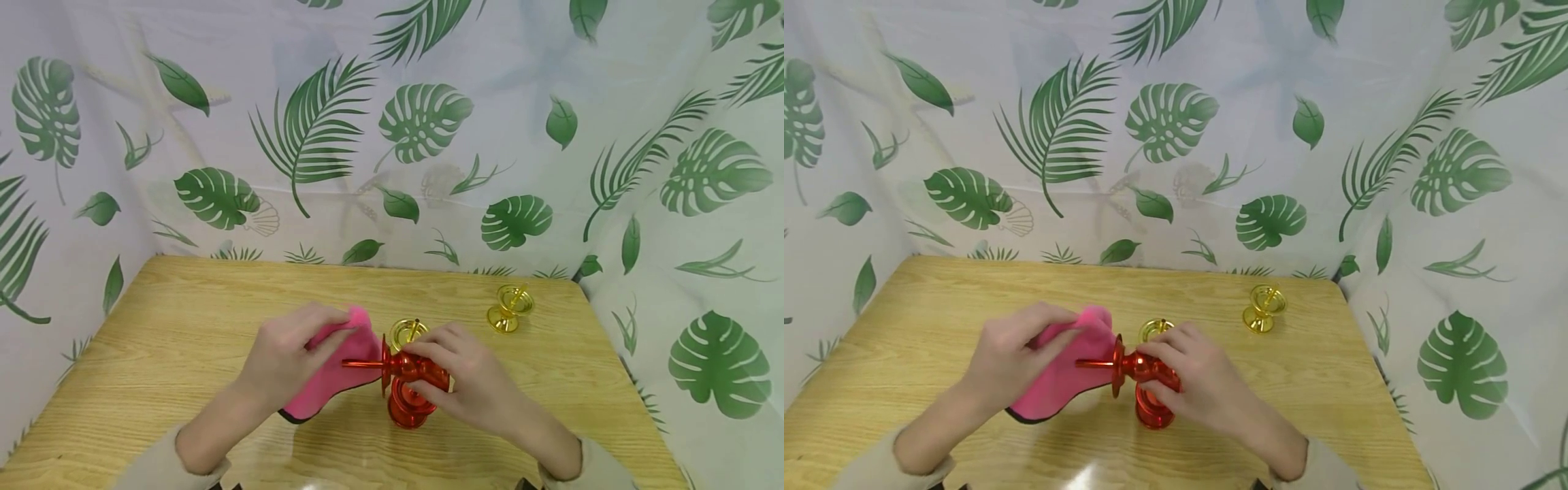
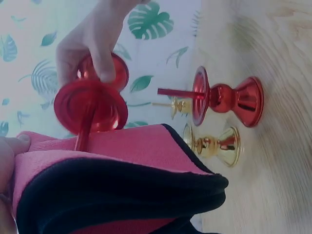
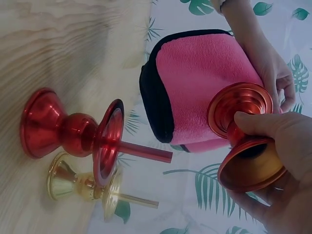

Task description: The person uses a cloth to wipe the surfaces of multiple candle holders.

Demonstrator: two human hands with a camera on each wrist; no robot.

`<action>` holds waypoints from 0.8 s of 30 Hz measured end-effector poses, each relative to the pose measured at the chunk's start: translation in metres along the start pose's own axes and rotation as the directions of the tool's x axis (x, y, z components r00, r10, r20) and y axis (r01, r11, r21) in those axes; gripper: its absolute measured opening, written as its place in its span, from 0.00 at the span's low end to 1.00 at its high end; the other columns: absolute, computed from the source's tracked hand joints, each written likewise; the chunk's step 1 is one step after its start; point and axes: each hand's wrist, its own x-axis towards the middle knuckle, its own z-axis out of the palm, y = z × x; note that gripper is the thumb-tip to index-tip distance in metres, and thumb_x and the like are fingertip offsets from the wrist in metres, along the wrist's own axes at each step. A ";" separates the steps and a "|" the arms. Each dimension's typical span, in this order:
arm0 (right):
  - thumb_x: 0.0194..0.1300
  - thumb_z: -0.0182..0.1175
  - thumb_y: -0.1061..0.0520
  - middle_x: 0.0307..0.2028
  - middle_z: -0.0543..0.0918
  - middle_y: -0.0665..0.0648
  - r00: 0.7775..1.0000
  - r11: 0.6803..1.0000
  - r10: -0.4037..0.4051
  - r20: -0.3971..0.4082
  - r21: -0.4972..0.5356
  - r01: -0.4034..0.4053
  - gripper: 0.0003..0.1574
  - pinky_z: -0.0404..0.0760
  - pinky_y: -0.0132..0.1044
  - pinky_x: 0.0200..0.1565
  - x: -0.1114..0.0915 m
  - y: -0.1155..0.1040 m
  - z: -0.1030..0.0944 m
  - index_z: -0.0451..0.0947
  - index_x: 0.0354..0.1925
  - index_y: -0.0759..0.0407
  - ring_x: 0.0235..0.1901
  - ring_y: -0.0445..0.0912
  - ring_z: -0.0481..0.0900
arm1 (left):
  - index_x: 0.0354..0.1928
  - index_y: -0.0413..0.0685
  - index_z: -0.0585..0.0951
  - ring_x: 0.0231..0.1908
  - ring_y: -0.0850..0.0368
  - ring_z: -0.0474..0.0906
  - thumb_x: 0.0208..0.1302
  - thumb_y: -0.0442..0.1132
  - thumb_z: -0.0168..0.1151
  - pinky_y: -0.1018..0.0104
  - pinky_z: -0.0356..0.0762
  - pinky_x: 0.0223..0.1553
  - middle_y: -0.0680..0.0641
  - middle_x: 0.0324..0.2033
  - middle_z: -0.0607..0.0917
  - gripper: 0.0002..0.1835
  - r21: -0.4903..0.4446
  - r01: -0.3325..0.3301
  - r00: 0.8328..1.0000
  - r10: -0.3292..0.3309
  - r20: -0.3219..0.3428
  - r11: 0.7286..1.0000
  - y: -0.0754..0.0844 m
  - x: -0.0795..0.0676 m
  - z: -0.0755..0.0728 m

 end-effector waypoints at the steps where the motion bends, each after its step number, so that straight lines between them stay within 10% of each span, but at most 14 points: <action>1: 0.48 0.84 0.58 0.44 0.88 0.50 1.000 1.000 -0.010 0.003 -0.007 0.010 0.31 0.88 0.36 0.45 0.000 0.000 0.000 0.87 0.52 0.56 0.45 0.44 0.82 | 0.40 0.44 0.88 0.31 0.59 0.89 0.46 0.24 0.81 0.72 0.87 0.34 0.50 0.32 0.92 0.18 -0.004 -0.012 1.000 0.012 0.008 1.000 0.002 0.001 0.002; 24: 0.41 0.86 0.58 0.42 0.88 0.53 0.974 0.966 -0.223 -0.033 -0.140 0.217 0.33 0.85 0.34 0.43 0.000 0.002 0.005 0.87 0.48 0.59 0.42 0.45 0.81 | 0.50 0.49 0.88 0.51 0.56 0.89 0.61 0.41 0.79 0.65 0.90 0.53 0.50 0.50 0.90 0.16 -0.048 0.065 0.941 -0.046 0.335 0.997 0.016 -0.011 0.016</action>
